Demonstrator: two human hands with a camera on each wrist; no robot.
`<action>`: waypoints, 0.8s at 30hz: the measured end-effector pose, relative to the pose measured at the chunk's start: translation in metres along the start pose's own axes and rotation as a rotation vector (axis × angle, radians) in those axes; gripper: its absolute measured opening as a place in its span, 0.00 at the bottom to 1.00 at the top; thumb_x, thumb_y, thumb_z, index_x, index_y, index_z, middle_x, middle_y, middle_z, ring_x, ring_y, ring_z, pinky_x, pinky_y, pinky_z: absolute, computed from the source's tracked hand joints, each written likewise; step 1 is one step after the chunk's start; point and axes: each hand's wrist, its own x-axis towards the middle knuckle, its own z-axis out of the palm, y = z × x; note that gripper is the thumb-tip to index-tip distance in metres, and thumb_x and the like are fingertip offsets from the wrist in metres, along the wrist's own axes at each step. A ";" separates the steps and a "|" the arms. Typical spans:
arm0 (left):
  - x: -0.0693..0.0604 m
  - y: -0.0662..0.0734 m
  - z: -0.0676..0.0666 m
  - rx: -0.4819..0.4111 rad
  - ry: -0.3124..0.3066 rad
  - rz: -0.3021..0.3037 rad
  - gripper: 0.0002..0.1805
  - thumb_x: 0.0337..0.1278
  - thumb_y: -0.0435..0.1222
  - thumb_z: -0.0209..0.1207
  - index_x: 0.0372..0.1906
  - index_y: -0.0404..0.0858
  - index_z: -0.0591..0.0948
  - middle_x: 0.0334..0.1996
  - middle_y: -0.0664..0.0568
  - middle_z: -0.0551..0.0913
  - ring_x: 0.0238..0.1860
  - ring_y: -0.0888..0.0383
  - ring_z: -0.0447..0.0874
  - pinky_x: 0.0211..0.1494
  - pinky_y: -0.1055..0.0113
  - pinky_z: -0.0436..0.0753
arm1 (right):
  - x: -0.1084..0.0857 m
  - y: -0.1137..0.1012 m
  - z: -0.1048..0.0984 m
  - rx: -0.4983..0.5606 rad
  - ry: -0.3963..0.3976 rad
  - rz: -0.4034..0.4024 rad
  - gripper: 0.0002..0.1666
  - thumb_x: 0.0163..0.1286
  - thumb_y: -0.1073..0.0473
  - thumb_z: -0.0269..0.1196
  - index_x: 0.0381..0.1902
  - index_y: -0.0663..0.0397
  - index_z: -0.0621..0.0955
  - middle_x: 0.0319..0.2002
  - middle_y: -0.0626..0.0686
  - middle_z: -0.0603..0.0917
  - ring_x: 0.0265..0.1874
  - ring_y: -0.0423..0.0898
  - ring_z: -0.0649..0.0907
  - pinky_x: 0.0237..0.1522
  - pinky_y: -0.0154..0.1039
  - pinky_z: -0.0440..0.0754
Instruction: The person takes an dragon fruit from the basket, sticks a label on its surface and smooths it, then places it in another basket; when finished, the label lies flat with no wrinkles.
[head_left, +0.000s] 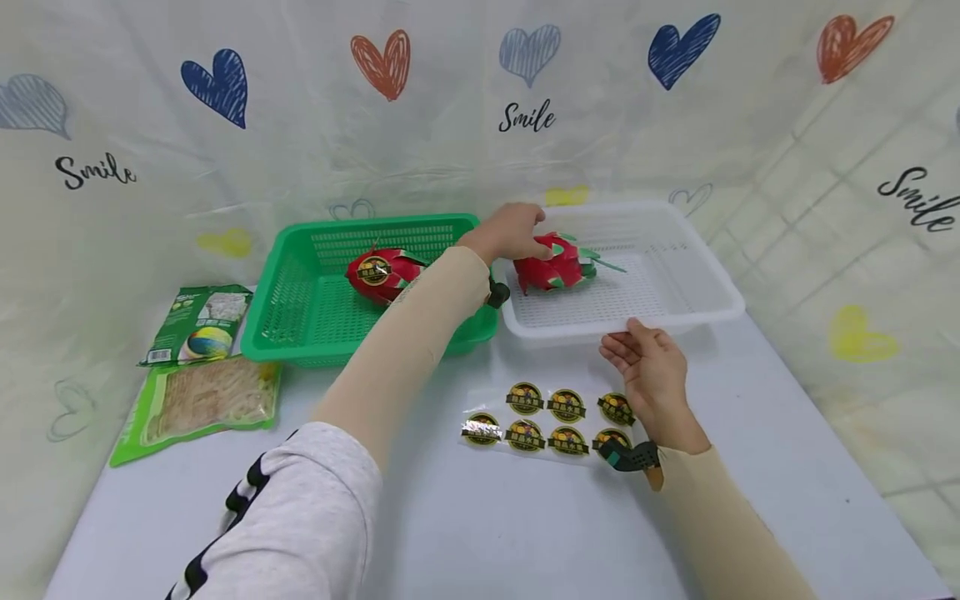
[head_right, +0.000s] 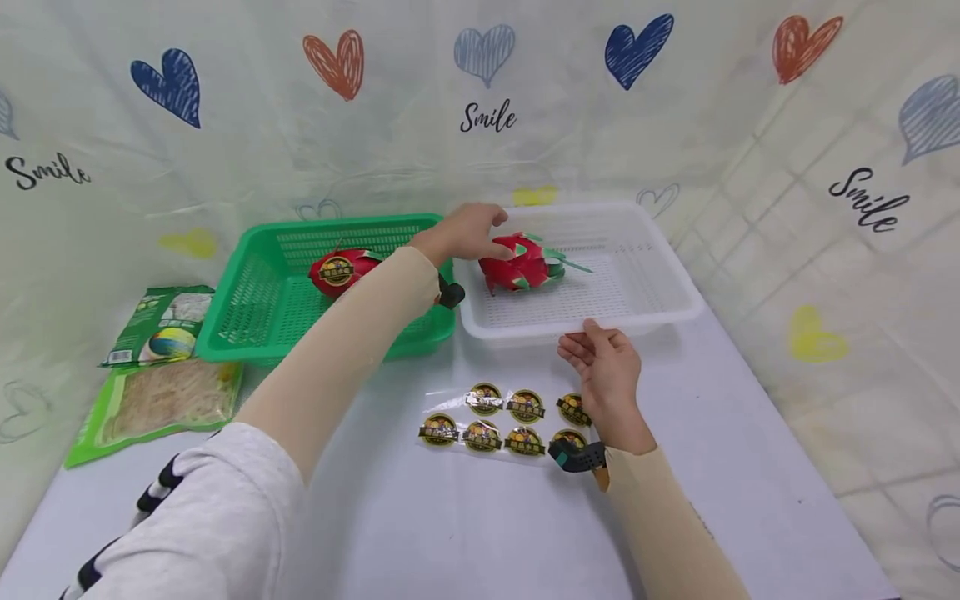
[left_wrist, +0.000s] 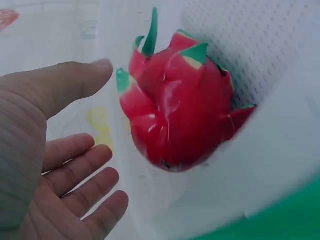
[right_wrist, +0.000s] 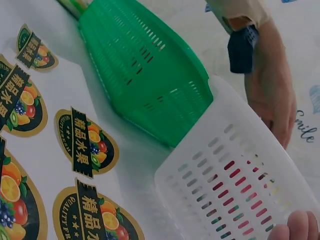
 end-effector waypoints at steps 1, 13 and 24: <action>0.004 0.003 0.001 -0.001 -0.013 -0.005 0.43 0.67 0.52 0.64 0.80 0.40 0.63 0.77 0.50 0.69 0.76 0.54 0.66 0.76 0.62 0.74 | 0.000 -0.001 -0.001 -0.004 -0.010 0.005 0.10 0.78 0.56 0.61 0.41 0.58 0.74 0.30 0.52 0.88 0.32 0.45 0.90 0.43 0.38 0.91; 0.032 0.019 0.014 0.041 -0.192 -0.112 0.49 0.62 0.56 0.67 0.80 0.42 0.58 0.77 0.51 0.67 0.75 0.56 0.65 0.76 0.62 0.74 | -0.003 0.000 -0.005 -0.036 -0.082 0.051 0.12 0.79 0.54 0.60 0.42 0.59 0.77 0.32 0.51 0.89 0.35 0.44 0.92 0.47 0.38 0.90; 0.046 0.015 0.022 0.025 -0.123 -0.076 0.46 0.64 0.52 0.66 0.80 0.42 0.60 0.78 0.51 0.67 0.77 0.55 0.65 0.78 0.61 0.72 | 0.002 -0.001 -0.007 -0.024 -0.098 0.022 0.12 0.79 0.54 0.60 0.41 0.57 0.76 0.32 0.51 0.90 0.35 0.44 0.92 0.46 0.38 0.90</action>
